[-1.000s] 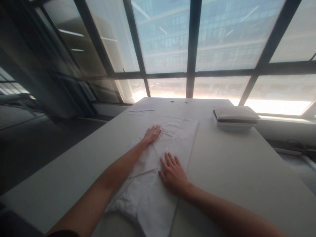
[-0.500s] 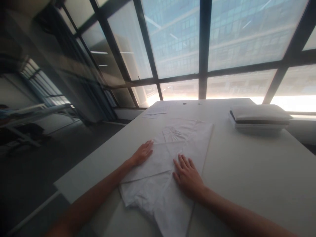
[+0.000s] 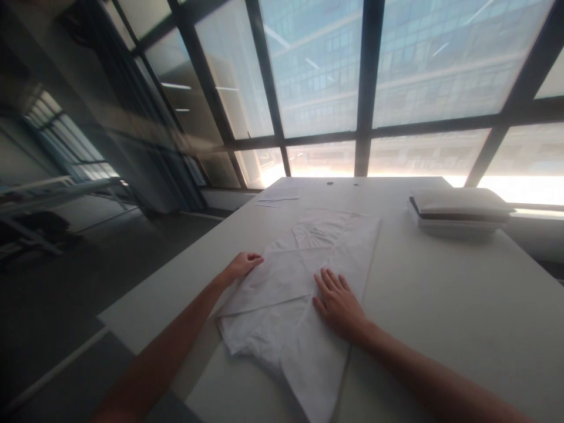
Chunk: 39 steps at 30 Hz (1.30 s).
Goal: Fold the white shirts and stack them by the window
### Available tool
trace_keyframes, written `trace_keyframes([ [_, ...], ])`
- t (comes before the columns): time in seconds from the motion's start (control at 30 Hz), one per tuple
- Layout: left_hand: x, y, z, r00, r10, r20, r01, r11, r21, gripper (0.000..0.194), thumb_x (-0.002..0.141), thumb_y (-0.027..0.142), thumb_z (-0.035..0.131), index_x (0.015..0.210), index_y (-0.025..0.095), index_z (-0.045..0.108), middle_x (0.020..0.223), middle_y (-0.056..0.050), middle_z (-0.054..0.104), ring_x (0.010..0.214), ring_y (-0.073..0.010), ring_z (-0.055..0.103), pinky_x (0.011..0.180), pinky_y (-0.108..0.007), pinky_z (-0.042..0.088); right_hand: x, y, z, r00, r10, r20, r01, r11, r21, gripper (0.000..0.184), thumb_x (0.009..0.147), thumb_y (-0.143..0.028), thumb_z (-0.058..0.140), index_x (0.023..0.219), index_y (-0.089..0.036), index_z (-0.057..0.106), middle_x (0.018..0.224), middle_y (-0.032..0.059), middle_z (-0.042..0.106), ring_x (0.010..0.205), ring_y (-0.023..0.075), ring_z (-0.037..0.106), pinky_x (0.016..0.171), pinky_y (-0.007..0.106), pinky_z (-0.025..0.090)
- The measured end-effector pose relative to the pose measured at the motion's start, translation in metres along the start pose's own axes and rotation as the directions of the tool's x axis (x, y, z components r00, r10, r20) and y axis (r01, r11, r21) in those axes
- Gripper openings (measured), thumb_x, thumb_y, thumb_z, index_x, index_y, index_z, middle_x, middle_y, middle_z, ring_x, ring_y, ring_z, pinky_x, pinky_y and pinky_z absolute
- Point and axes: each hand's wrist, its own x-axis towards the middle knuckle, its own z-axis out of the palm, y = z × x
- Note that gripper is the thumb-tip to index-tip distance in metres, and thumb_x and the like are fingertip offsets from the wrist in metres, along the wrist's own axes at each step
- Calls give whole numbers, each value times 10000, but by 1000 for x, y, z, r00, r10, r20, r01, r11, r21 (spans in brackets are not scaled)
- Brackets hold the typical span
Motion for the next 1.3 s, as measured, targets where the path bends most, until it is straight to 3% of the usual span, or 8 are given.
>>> trace_keyframes([
  [0.1,-4,3,-1,999,-18,45,18,1000,-7,368,720,479,703,832,132,749,772,-32,719,768,-207,641,679,-268,455,0,0,-2,1000,5,2,-5,1000,-2,635,1032,-454,349,1589,-150,313,1655,133,218,1533,247,177,1238,472,145],
  [0.23,-5,10,3,999,32,19,-32,999,-9,344,683,471,694,784,142,708,759,-17,681,761,-198,617,659,-260,442,0,0,-3,1000,3,9,-3,1000,1,624,1034,-453,349,1585,-161,326,1658,130,212,1535,255,169,1235,480,147],
  [0.43,-6,42,6,983,122,135,-112,991,-79,600,706,418,686,1219,108,658,731,25,590,655,-138,522,600,-227,382,-1,-2,-3,1000,11,11,-11,1000,2,607,1032,-435,367,1578,-170,346,1657,126,227,1536,253,167,1237,470,137],
  [0.6,-13,90,20,911,303,280,-320,947,18,589,776,290,588,1338,117,610,634,78,449,580,-102,387,550,-213,292,0,-3,-4,1000,18,22,-18,1000,5,608,1022,-418,394,1577,-176,346,1658,121,232,1536,252,167,1237,474,134],
  [0.73,-23,116,46,848,383,367,-463,872,160,594,759,204,565,1347,124,608,644,76,481,590,-105,423,576,-215,324,1,-3,-5,1000,14,28,-14,1000,12,613,1014,-394,408,1583,-180,331,1661,123,217,1536,247,164,1237,478,136],
  [0.9,-37,118,81,805,420,419,-541,809,230,666,768,164,564,1433,134,527,669,55,552,592,-123,479,579,-224,354,1,-5,-8,1000,17,24,-17,999,33,620,1014,-404,402,1582,-168,332,1660,125,216,1535,256,168,1237,486,143],
  [1.0,-45,114,96,781,412,469,-562,792,240,615,765,147,562,1379,178,560,666,48,567,590,-135,490,565,-226,354,1,-5,-9,999,28,17,-28,998,48,650,999,-378,415,1590,-132,303,1657,123,228,1531,251,186,1243,465,138],
  [1.3,-54,110,106,763,413,497,-580,778,244,356,781,150,555,1122,209,637,719,27,617,613,-143,502,602,-233,391,4,-6,-7,997,71,-14,-70,995,68,661,968,-335,432,1560,-56,343,1639,142,269,1523,241,220,1249,433,156],
])
